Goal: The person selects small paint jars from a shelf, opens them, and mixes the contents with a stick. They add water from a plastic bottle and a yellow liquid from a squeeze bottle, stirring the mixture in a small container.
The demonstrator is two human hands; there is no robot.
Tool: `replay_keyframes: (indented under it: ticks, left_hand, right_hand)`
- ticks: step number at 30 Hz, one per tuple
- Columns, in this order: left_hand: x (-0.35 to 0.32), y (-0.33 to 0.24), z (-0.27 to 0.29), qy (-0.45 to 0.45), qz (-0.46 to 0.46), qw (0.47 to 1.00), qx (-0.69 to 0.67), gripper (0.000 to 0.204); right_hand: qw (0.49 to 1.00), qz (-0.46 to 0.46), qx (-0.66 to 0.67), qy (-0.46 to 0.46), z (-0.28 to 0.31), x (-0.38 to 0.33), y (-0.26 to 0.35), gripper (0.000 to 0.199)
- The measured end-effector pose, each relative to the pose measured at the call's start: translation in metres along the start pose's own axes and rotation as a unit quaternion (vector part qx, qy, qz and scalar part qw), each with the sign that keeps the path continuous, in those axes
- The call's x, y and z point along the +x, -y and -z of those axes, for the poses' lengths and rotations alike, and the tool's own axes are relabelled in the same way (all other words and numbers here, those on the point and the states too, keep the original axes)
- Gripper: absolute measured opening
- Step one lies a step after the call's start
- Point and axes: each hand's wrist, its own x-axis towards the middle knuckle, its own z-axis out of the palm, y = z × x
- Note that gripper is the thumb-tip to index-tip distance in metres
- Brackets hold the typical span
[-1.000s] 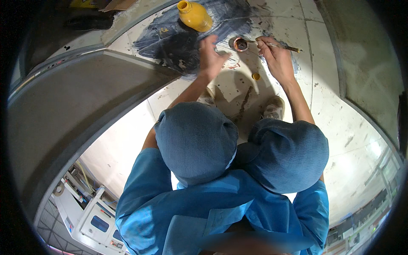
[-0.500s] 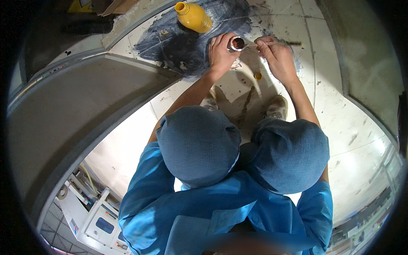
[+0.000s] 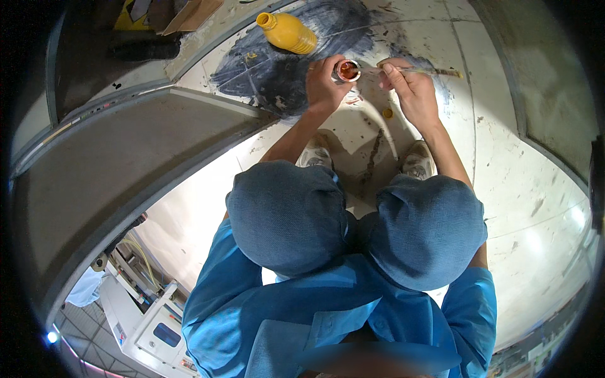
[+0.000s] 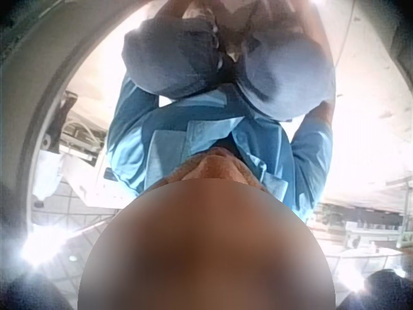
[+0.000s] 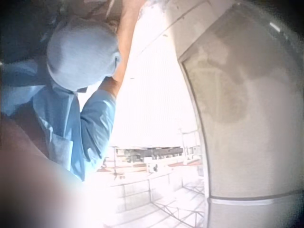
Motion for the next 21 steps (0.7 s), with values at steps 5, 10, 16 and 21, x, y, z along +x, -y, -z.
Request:
replay_keyframes:
  ticks: [5,10,16,21]
  left_hand:
    - [0.000,0.000,0.001,-0.004,-0.050,0.999,0.002,0.064]
    - [-0.001,0.002,0.001,-0.007,-0.068,0.998,0.016,0.062]
    - [0.001,0.002,0.001,-0.006,-0.065,0.998,0.021,0.061]
    - [0.001,0.002,0.002,-0.005,-0.072,0.997,0.018,0.061]
  right_hand:
    - [0.992,-0.029,0.123,0.003,-0.001,-0.007,-0.003,0.036]
    - [0.999,-0.004,0.038,-0.013,-0.003,-0.009,-0.005,0.035]
    - [0.999,-0.002,0.051,-0.020,-0.001,-0.010,0.004,0.035]
    - [0.999,0.014,0.040,-0.031,-0.003,-0.010,0.008,0.035]
